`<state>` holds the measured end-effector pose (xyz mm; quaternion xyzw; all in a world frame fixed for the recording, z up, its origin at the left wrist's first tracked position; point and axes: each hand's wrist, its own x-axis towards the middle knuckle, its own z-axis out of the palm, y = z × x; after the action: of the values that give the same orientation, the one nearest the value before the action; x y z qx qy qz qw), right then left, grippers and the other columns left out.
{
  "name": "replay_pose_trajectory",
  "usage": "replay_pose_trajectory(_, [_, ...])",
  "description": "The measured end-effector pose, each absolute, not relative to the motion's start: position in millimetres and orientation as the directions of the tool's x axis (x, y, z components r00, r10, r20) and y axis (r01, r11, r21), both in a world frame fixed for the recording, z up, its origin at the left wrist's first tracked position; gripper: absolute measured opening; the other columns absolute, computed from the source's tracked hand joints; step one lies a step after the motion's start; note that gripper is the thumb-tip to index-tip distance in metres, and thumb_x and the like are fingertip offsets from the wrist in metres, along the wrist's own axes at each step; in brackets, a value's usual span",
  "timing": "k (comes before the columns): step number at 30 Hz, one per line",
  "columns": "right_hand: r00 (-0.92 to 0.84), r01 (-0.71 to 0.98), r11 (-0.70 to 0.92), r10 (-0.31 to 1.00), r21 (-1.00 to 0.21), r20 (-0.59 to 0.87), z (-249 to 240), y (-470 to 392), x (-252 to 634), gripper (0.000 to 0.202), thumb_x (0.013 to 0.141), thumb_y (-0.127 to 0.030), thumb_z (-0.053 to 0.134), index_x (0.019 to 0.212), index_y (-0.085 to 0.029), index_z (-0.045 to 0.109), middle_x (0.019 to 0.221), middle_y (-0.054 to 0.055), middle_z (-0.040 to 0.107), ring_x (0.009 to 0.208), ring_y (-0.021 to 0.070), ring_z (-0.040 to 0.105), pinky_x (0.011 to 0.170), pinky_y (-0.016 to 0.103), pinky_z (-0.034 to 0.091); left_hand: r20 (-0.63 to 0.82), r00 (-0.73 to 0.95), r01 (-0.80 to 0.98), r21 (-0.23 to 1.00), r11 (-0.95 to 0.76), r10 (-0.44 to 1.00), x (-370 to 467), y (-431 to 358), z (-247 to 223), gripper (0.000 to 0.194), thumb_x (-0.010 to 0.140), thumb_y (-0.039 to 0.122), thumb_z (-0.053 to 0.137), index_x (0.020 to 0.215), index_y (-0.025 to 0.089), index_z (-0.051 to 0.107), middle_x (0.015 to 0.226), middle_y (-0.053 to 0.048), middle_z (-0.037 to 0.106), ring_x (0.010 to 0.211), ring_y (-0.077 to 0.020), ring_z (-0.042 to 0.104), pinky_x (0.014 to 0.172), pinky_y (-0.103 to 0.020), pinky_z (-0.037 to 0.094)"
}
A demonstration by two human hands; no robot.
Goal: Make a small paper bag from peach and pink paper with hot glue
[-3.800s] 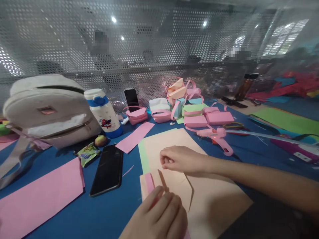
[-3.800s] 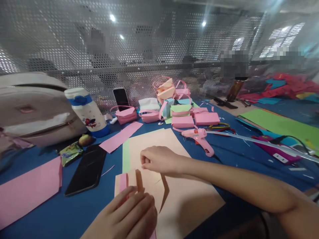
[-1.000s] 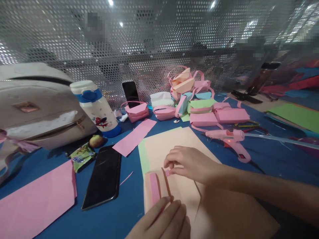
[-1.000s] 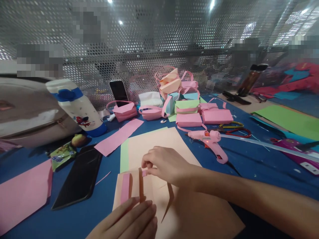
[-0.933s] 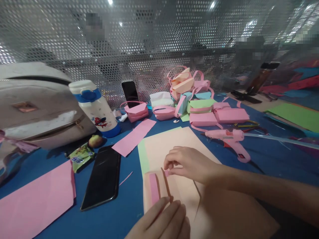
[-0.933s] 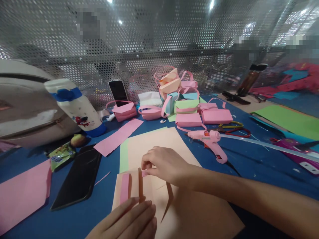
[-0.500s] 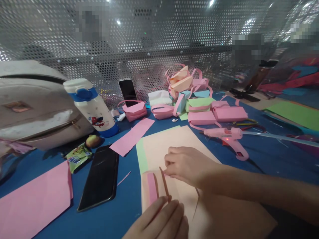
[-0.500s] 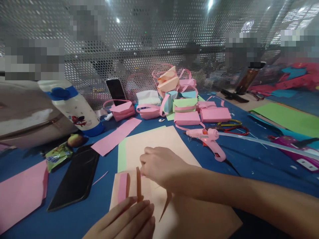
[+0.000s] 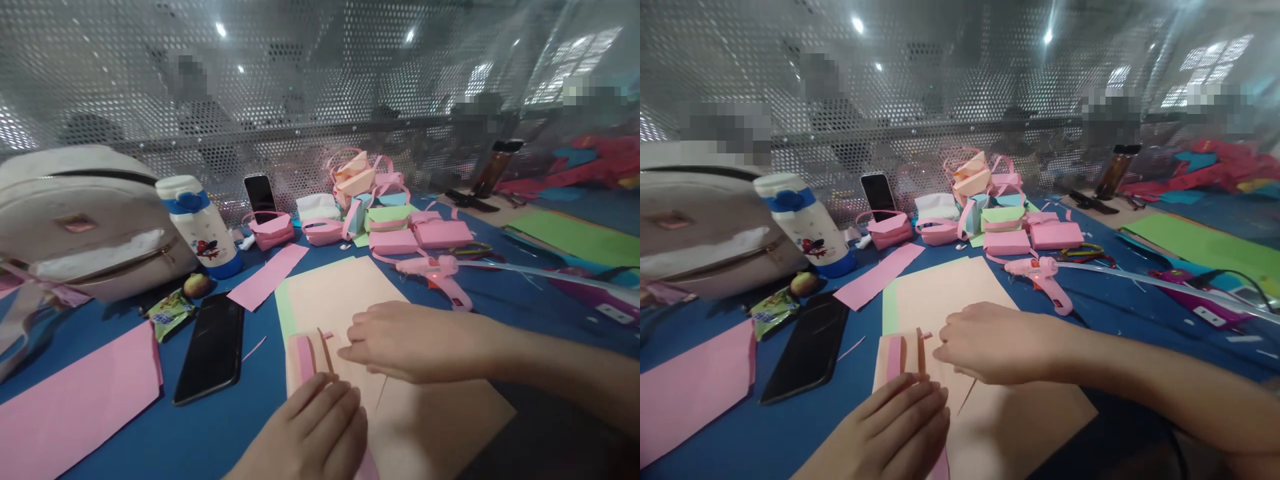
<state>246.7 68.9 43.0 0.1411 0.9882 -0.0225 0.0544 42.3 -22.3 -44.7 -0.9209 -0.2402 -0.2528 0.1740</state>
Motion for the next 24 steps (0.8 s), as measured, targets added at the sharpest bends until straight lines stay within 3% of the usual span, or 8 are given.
replay_pose_trajectory(3, [-0.944, 0.327, 0.945, 0.326, -0.023, -0.039, 52.6, 45.6, 257.9, 0.016, 0.088, -0.011, 0.06, 0.1, -0.017, 0.069, 0.093, 0.008, 0.07, 0.083, 0.0225, 0.059, 0.071, 0.034, 0.04, 0.549, 0.758, 0.516, -0.178, -0.838, 0.351, 44.2, -23.3, -42.6, 0.018, 0.093, 0.013, 0.055, 0.105, 0.012, 0.069, 0.108, -0.008, 0.074, 0.103, -0.0202, 0.068, 0.1, -0.037, 0.051])
replay_pose_trajectory(5, [-0.93, 0.365, 0.922, 0.368, -0.13, 0.003, 55.2, 29.8, 273.2, 0.009, 0.091, -0.019, 0.059, 0.094, -0.02, 0.068, 0.09, 0.006, 0.069, 0.081, 0.0213, 0.058, 0.071, 0.034, 0.041, 0.546, 0.758, 0.514, -0.164, -0.842, 0.356, 44.5, -23.8, -41.2, 0.019, 0.092, 0.012, 0.055, 0.106, 0.012, 0.068, 0.108, -0.009, 0.073, 0.103, -0.0207, 0.068, 0.1, -0.038, 0.051])
replay_pose_trajectory(8, [-0.835, 0.536, 0.766, 0.541, -0.354, -0.095, 47.6, 15.5, 314.0, 0.02, 0.096, -0.024, 0.054, 0.08, -0.024, 0.065, 0.079, 0.001, 0.067, 0.075, 0.0178, 0.06, 0.067, 0.03, 0.041, 0.546, 0.759, 0.51, -0.16, -0.845, 0.355, 44.6, -24.4, -40.8, 0.019, 0.09, 0.012, 0.059, 0.106, 0.01, 0.067, 0.108, -0.01, 0.073, 0.102, -0.0218, 0.068, 0.1, -0.039, 0.051])
replay_pose_trajectory(12, [-0.403, 0.833, 0.351, 0.915, -0.427, -0.034, 14.4, 24.1, 383.5, 0.033, 0.096, -0.047, 0.046, 0.076, -0.024, 0.06, 0.086, 0.005, 0.066, 0.08, 0.0228, 0.061, 0.072, 0.033, 0.045, 0.554, 0.756, 0.508, -0.16, -0.847, 0.349, 45.9, -24.5, -39.5, 0.019, 0.09, 0.011, 0.058, 0.106, 0.01, 0.067, 0.106, -0.01, 0.074, 0.099, -0.0217, 0.068, 0.098, -0.038, 0.053])
replay_pose_trajectory(15, [-0.126, 0.853, 0.17, 0.984, -0.493, 0.123, -10.9, 45.7, 416.2, 0.033, 0.088, -0.055, 0.052, 0.094, -0.024, 0.06, 0.101, 0.009, 0.066, 0.085, 0.0265, 0.062, 0.078, 0.038, 0.047, 0.55, 0.759, 0.505, -0.16, -0.848, 0.348, 47.7, -24.3, -36.3, 0.018, 0.09, 0.01, 0.055, 0.103, 0.01, 0.067, 0.103, -0.01, 0.074, 0.096, -0.0217, 0.069, 0.096, -0.039, 0.053])
replay_pose_trajectory(19, [-0.103, 0.72, 0.171, 0.985, -0.673, 0.14, -18.5, 74.6, 411.7, 0.047, 0.083, -0.054, 0.057, 0.116, -0.021, 0.06, 0.125, 0.012, 0.063, 0.106, 0.03, 0.062, 0.088, 0.037, 0.049, 0.564, 0.749, 0.51, -0.153, -0.847, 0.349, 49.5, -24.1, -34.6, 0.019, 0.091, 0.009, 0.052, 0.103, 0.009, 0.067, 0.102, -0.01, 0.073, 0.095, -0.0221, 0.069, 0.094, -0.04, 0.054])
replay_pose_trajectory(22, [-0.175, 0.651, 0.174, 0.982, -0.739, 0.077, -11.3, 87.2, 390.5, 0.042, 0.085, -0.054, 0.056, 0.105, -0.018, 0.063, 0.098, 0.009, 0.07, 0.082, 0.0244, 0.067, 0.075, 0.033, 0.05, 0.588, 0.732, 0.519, -0.155, -0.841, 0.344, 49.6, -23.5, -35.6, 0.019, 0.091, 0.009, 0.052, 0.102, 0.01, 0.068, 0.1, -0.009, 0.074, 0.093, -0.0214, 0.069, 0.093, -0.038, 0.055])
replay_pose_trajectory(24, [-0.199, 0.619, 0.159, 0.979, -0.769, 0.042, -8.7, 92.1, 379.9, 0.04, 0.087, -0.056, 0.054, 0.09, -0.017, 0.063, 0.075, 0.004, 0.066, 0.064, 0.0199, 0.062, 0.063, 0.03, 0.047, 0.588, 0.737, 0.517, -0.173, -0.838, 0.334, 48.8, -22.4, -36.2, 0.021, 0.094, 0.011, 0.049, 0.102, 0.01, 0.068, 0.1, -0.009, 0.074, 0.093, -0.0207, 0.069, 0.093, -0.036, 0.055])
